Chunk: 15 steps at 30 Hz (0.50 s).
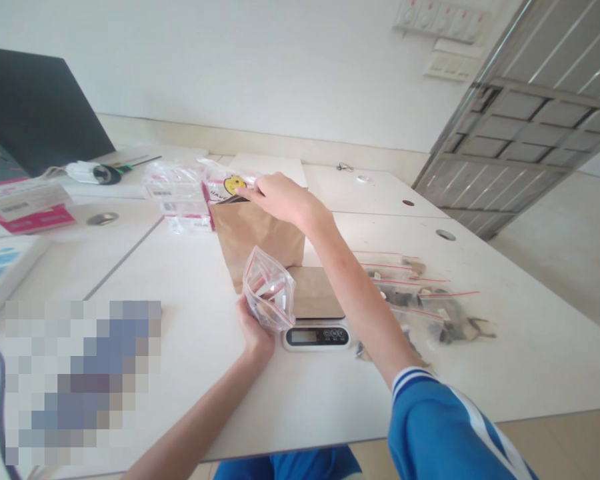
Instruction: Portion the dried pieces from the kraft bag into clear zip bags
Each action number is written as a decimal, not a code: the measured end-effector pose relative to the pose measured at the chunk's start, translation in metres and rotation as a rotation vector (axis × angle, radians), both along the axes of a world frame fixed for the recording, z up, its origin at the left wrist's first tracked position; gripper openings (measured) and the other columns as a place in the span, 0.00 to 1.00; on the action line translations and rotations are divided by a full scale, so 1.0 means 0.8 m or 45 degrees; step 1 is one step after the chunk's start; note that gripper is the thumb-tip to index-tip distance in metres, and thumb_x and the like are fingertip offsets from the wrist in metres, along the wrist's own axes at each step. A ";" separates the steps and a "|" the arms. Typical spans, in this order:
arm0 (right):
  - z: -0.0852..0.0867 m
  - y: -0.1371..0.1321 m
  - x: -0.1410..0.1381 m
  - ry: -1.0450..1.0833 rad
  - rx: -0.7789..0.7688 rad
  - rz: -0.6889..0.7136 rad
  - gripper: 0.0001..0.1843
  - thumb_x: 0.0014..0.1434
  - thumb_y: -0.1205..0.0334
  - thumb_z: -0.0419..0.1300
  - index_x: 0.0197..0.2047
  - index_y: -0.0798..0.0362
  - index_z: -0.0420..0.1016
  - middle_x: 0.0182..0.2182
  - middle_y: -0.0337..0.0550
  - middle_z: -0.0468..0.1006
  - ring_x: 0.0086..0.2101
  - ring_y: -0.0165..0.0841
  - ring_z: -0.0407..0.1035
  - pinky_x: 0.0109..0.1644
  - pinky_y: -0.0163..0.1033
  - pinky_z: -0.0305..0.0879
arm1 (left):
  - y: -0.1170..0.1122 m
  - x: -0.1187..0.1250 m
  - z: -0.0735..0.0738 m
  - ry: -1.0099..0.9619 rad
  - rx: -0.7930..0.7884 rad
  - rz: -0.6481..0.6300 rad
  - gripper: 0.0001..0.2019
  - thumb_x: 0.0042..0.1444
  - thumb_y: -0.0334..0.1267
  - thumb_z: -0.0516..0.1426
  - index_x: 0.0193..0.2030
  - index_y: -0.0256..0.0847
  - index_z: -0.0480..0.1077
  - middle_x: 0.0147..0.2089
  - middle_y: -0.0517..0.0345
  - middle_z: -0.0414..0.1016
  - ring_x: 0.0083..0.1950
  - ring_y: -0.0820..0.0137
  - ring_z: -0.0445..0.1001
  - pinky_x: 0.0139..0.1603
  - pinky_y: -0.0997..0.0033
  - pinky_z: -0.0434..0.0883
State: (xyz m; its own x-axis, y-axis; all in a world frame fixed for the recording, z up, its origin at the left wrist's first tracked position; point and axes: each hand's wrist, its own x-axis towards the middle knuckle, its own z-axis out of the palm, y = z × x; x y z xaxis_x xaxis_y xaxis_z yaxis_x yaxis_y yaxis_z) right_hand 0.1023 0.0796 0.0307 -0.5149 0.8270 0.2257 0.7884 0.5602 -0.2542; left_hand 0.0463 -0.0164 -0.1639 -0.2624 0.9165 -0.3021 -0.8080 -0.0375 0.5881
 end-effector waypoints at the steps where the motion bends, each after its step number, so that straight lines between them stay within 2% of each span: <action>1: 0.000 -0.006 0.001 0.024 0.076 0.001 0.21 0.68 0.52 0.47 0.35 0.59 0.71 0.35 0.51 0.75 0.39 0.37 0.70 0.42 0.38 0.60 | 0.000 0.000 0.000 0.000 0.012 0.001 0.20 0.44 0.46 0.55 0.40 0.35 0.75 0.25 0.54 0.77 0.11 0.71 0.65 0.09 0.72 0.61; 4: -0.001 -0.030 0.013 0.160 0.346 0.023 0.12 0.68 0.61 0.49 0.41 0.60 0.70 0.41 0.49 0.74 0.45 0.36 0.68 0.47 0.38 0.59 | -0.001 -0.001 0.000 0.004 0.054 0.014 0.21 0.43 0.47 0.55 0.42 0.37 0.75 0.28 0.55 0.78 0.11 0.70 0.65 0.08 0.71 0.61; 6: -0.004 -0.051 0.028 0.264 0.317 0.122 0.12 0.68 0.64 0.47 0.42 0.58 0.70 0.41 0.47 0.74 0.44 0.33 0.68 0.47 0.36 0.60 | -0.001 0.000 0.000 0.011 0.061 0.017 0.23 0.42 0.48 0.56 0.43 0.38 0.74 0.30 0.55 0.78 0.12 0.70 0.66 0.08 0.71 0.61; 8: -0.012 -0.071 0.045 0.241 0.018 0.277 0.13 0.68 0.65 0.47 0.41 0.57 0.72 0.38 0.44 0.76 0.39 0.30 0.70 0.44 0.34 0.61 | -0.002 0.000 0.000 0.019 0.049 0.019 0.24 0.43 0.49 0.56 0.45 0.38 0.74 0.31 0.55 0.78 0.13 0.70 0.67 0.08 0.71 0.62; 11: -0.033 -0.086 0.060 -0.066 -0.528 0.450 0.11 0.63 0.69 0.51 0.40 0.57 0.75 0.39 0.44 0.79 0.39 0.31 0.72 0.41 0.33 0.62 | -0.002 0.001 0.001 0.012 0.023 0.027 0.24 0.43 0.49 0.57 0.46 0.39 0.73 0.28 0.58 0.76 0.14 0.69 0.68 0.09 0.71 0.62; 13: -0.050 -0.085 0.058 -0.216 -0.677 0.457 0.12 0.59 0.71 0.55 0.44 0.56 0.75 0.44 0.46 0.78 0.44 0.33 0.72 0.42 0.33 0.63 | -0.001 0.002 0.001 -0.013 0.016 0.020 0.22 0.43 0.48 0.57 0.44 0.38 0.73 0.26 0.58 0.75 0.15 0.70 0.68 0.11 0.72 0.63; 15: -0.063 -0.080 0.049 -0.279 -0.672 0.453 0.16 0.55 0.72 0.58 0.48 0.58 0.72 0.49 0.50 0.75 0.48 0.36 0.70 0.44 0.33 0.63 | 0.000 0.003 0.001 -0.041 -0.001 0.039 0.18 0.43 0.48 0.57 0.38 0.39 0.73 0.25 0.58 0.75 0.17 0.70 0.69 0.13 0.73 0.64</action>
State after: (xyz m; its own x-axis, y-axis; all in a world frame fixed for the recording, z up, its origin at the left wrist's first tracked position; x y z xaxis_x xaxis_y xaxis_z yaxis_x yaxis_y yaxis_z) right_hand 0.1417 0.0158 -0.0197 -0.7641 0.5695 -0.3031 0.6435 0.6396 -0.4205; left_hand 0.0484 -0.0161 -0.1633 -0.2804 0.9079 -0.3117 -0.8248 -0.0618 0.5620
